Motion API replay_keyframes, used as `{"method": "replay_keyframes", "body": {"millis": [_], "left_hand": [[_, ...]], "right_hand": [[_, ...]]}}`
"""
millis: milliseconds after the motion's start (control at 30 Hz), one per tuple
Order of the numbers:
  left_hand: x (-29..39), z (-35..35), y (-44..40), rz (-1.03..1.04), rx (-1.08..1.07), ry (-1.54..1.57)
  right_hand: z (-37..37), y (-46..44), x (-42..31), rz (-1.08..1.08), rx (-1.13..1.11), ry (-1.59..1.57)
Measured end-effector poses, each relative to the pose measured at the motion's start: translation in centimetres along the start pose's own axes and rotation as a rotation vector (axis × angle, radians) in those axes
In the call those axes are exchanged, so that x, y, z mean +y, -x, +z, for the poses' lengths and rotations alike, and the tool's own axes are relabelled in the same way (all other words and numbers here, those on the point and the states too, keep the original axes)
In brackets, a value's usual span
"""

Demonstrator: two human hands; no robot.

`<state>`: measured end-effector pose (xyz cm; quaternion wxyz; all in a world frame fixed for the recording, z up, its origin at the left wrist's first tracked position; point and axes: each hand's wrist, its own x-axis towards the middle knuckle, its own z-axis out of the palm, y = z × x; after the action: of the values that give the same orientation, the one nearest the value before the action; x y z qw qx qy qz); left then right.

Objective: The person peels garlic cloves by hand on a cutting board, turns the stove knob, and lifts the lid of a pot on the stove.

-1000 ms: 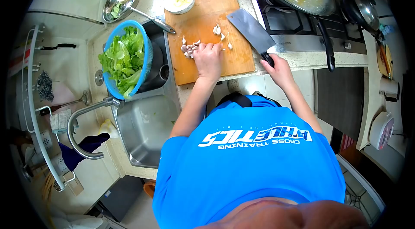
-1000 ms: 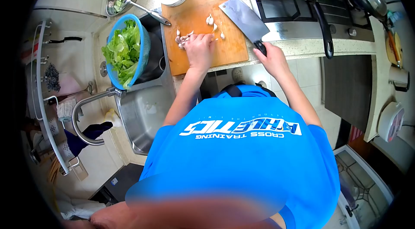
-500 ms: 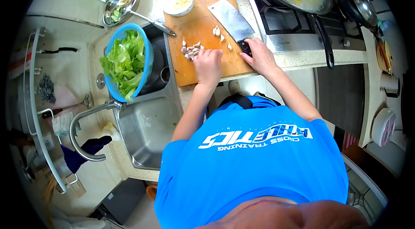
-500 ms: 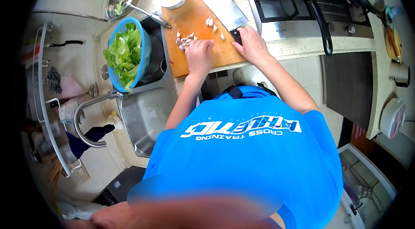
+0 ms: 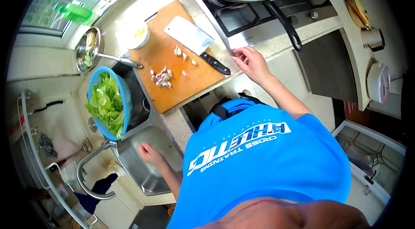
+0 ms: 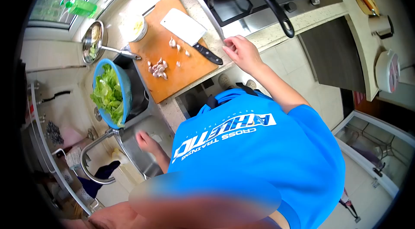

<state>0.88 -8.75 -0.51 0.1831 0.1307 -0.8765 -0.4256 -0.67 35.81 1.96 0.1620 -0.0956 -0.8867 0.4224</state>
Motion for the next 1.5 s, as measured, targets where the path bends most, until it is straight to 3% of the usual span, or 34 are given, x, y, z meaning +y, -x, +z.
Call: {"method": "replay_keyframes", "body": {"millis": [100,200,300,400,467,500,567,600,700,833,900,933,1000,1100,1167,1233,1300,1400,1500], "left_hand": [[-9.7,-2.4,4.2,-0.168,0.091,-0.285],[-16.9,-3.6,7.5,-0.045,-0.258,-0.722],[-17.2,-3.1,7.3,-0.255,-0.603,-0.684],[-16.1,-3.1,4.9,-0.471,-0.75,-0.492],[-15.6,-4.1,3.6,-0.476,-0.691,-0.489],[-15.8,-5.0,3.3,-0.421,-0.614,-0.555],[-15.9,-6.6,2.4,-0.252,-0.386,-0.748],[-13.4,-6.9,2.2,-0.298,-0.282,-0.68],[-11.5,-6.9,2.6,-0.166,-0.25,-0.709],[-4.3,-5.1,2.4,-0.372,-0.162,-0.809],[-3.7,-4.6,2.6,-0.055,-0.085,-0.842],[-3.4,-4.5,2.3,-0.065,-0.08,-0.845],[-3.0,-3.3,1.3,0.141,-0.005,-0.683],[-2.3,-2.3,0.4,0.172,0.033,-0.585],[-1.9,-1.9,0.0,0.2,0.038,-0.568],[-1.9,-1.8,-0.6,0.198,-0.015,-0.489],[-1.8,-1.4,-1.0,0.223,-0.023,-0.482],[-1.0,-0.8,-1.3,0.242,-0.026,-0.461],[-0.6,-0.4,-1.1,0.243,-0.03,-0.442]], "right_hand": [[-1.7,1.1,1.8,0.067,0.054,-0.058],[-2.2,1.6,2.9,0.1,0.092,-0.097],[-2.7,1.4,3.4,0.078,0.102,-0.09],[-3.3,1.3,3.7,0.062,0.133,-0.08],[-3.6,1.5,4.0,0.06,0.15,-0.091],[-3.8,1.8,4.3,0.156,0.077,-0.053],[-3.8,2.0,4.7,0.249,0.007,-0.022],[-3.8,2.2,4.8,0.269,0.007,-0.022],[-3.4,2.5,4.8,0.261,0.013,-0.061],[-2.4,1.8,4.9,0.187,0.037,-0.17],[-1.9,1.5,4.5,0.188,0.002,-0.168],[-1.7,1.3,4.4,0.178,0.002,-0.159],[-2.5,1.0,4.5,0.176,0.026,-0.125],[-4.5,-0.2,6.1,0.207,0.115,0.014],[-6.3,-1.8,10.3,0.221,0.324,0.147],[-9.6,-3.1,12.9,0.093,0.602,0.356],[-11.7,-4.7,13.8,0.347,0.663,0.402],[-12.7,-6.3,15.5,0.369,0.611,0.575],[-13.5,-6.9,17.3,0.365,0.567,0.523]]}}
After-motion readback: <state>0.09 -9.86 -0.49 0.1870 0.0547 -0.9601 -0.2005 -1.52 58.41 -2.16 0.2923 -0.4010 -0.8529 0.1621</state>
